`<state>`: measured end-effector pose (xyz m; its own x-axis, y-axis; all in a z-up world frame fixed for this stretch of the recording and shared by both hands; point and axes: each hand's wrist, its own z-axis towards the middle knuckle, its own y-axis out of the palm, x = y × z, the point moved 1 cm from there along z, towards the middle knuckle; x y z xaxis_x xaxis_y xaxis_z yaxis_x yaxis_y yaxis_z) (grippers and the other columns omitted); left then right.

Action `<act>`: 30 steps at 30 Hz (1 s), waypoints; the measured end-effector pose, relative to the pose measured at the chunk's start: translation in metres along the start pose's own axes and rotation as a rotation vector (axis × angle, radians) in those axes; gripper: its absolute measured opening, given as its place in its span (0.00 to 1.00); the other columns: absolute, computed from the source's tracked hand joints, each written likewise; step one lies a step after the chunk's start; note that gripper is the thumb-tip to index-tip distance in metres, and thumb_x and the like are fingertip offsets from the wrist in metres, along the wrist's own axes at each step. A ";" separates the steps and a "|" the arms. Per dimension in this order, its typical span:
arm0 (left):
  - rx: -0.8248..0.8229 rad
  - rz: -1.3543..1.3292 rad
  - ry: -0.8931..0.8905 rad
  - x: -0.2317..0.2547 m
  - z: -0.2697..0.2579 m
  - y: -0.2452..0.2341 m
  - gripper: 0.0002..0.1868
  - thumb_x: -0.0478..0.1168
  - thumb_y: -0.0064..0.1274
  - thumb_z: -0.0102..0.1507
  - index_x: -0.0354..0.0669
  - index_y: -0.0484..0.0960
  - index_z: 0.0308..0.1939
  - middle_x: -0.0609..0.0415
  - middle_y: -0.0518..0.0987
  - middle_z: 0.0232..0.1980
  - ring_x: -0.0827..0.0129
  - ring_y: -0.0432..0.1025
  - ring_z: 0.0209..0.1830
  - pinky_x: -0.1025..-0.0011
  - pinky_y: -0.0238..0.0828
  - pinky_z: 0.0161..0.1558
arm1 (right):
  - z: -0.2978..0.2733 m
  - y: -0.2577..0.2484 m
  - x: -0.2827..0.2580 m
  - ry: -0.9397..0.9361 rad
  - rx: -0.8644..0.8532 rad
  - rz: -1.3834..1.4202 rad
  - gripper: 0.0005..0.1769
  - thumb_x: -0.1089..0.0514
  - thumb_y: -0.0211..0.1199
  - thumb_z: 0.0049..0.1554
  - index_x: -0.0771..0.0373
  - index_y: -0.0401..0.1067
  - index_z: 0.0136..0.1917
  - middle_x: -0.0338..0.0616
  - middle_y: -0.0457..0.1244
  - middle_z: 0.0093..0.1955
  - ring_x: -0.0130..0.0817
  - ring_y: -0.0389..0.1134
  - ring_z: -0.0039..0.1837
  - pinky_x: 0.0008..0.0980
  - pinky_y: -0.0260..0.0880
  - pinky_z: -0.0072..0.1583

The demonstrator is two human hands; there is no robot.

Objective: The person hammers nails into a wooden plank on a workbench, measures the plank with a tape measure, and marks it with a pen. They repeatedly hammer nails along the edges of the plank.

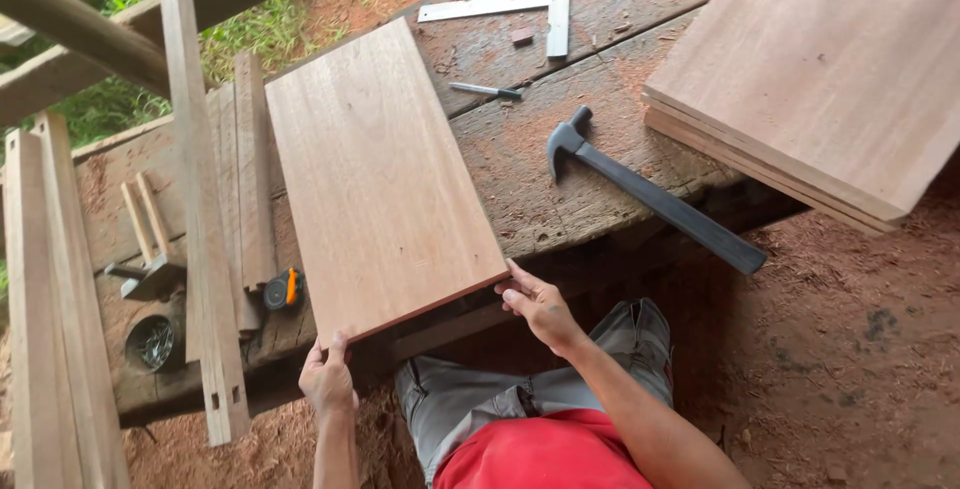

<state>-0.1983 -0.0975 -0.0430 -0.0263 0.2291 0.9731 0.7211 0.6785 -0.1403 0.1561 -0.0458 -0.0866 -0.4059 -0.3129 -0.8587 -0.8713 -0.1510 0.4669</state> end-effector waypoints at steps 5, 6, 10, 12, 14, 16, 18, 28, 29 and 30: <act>-0.015 -0.081 0.024 -0.012 0.003 -0.005 0.19 0.38 0.57 0.67 0.32 0.79 0.60 0.54 0.82 0.50 0.76 0.74 0.45 0.76 0.71 0.49 | -0.002 -0.001 -0.004 0.023 -0.002 -0.073 0.36 0.62 0.57 0.61 0.59 0.55 0.82 0.38 0.68 0.55 0.21 0.64 0.48 0.22 0.65 0.51; -0.035 -0.129 0.052 -0.014 0.000 -0.006 0.19 0.37 0.57 0.67 0.31 0.79 0.60 0.55 0.82 0.51 0.77 0.74 0.47 0.77 0.71 0.51 | -0.003 0.000 -0.004 0.033 0.010 -0.089 0.36 0.62 0.57 0.61 0.58 0.55 0.81 0.38 0.69 0.55 0.21 0.65 0.48 0.22 0.66 0.51; 0.000 -0.202 0.068 -0.012 -0.003 -0.002 0.20 0.37 0.58 0.66 0.32 0.79 0.60 0.56 0.82 0.51 0.78 0.74 0.47 0.78 0.71 0.51 | -0.004 0.001 -0.008 0.049 -0.004 -0.134 0.36 0.62 0.57 0.61 0.58 0.54 0.81 0.39 0.69 0.54 0.22 0.65 0.48 0.23 0.66 0.51; 0.015 -0.206 0.058 -0.010 -0.007 0.000 0.21 0.36 0.60 0.65 0.32 0.80 0.61 0.55 0.82 0.51 0.77 0.73 0.47 0.78 0.71 0.51 | -0.005 0.001 -0.015 0.052 0.014 -0.158 0.36 0.62 0.57 0.61 0.58 0.55 0.81 0.39 0.69 0.54 0.23 0.65 0.47 0.24 0.67 0.51; 0.031 -0.193 0.053 -0.012 -0.019 0.002 0.21 0.36 0.61 0.64 0.32 0.80 0.60 0.55 0.82 0.51 0.77 0.73 0.47 0.78 0.71 0.51 | -0.009 -0.007 -0.026 0.047 0.030 -0.227 0.34 0.61 0.58 0.61 0.59 0.57 0.80 0.39 0.69 0.54 0.24 0.66 0.47 0.25 0.68 0.52; 0.038 -0.182 0.047 -0.017 -0.031 0.007 0.21 0.36 0.61 0.63 0.31 0.81 0.59 0.54 0.82 0.50 0.77 0.74 0.46 0.78 0.71 0.51 | -0.018 -0.020 -0.046 0.036 0.053 -0.297 0.33 0.60 0.59 0.60 0.60 0.60 0.78 0.39 0.70 0.54 0.25 0.67 0.47 0.25 0.69 0.52; 0.054 -0.094 0.044 -0.020 -0.036 0.012 0.21 0.38 0.62 0.62 0.33 0.80 0.58 0.54 0.82 0.51 0.74 0.74 0.48 0.75 0.71 0.52 | -0.032 -0.037 -0.077 -0.332 0.346 -0.599 0.22 0.59 0.61 0.61 0.65 0.72 0.68 0.42 0.71 0.55 0.30 0.72 0.54 0.27 0.72 0.58; 0.171 0.475 0.769 0.073 -0.018 0.051 0.22 0.45 0.63 0.62 0.36 0.81 0.55 0.41 0.81 0.56 0.49 0.71 0.62 0.56 0.63 0.65 | -0.074 -0.152 -0.133 -0.227 0.935 -2.105 0.45 0.44 0.74 0.44 0.51 0.68 0.74 0.45 0.63 0.66 0.45 0.63 0.69 0.53 0.60 0.66; 0.081 0.445 0.754 0.074 -0.010 0.065 0.21 0.46 0.62 0.63 0.37 0.81 0.55 0.42 0.81 0.54 0.51 0.73 0.60 0.56 0.65 0.63 | -0.076 -0.175 -0.128 -0.065 0.786 -1.973 0.43 0.46 0.70 0.51 0.50 0.64 0.79 0.48 0.63 0.67 0.45 0.66 0.65 0.50 0.67 0.62; -0.008 0.414 0.738 0.074 -0.001 0.079 0.21 0.47 0.62 0.64 0.37 0.82 0.55 0.43 0.82 0.52 0.52 0.74 0.57 0.56 0.68 0.61 | -0.077 -0.198 -0.122 0.082 0.634 -1.830 0.41 0.49 0.67 0.59 0.49 0.61 0.84 0.52 0.63 0.68 0.44 0.70 0.60 0.46 0.73 0.58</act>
<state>-0.1425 -0.0272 0.0182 0.6981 -0.0583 0.7137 0.5779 0.6344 -0.5134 0.3996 -0.0499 -0.0576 0.9647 -0.2334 -0.1218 -0.1234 0.0075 -0.9923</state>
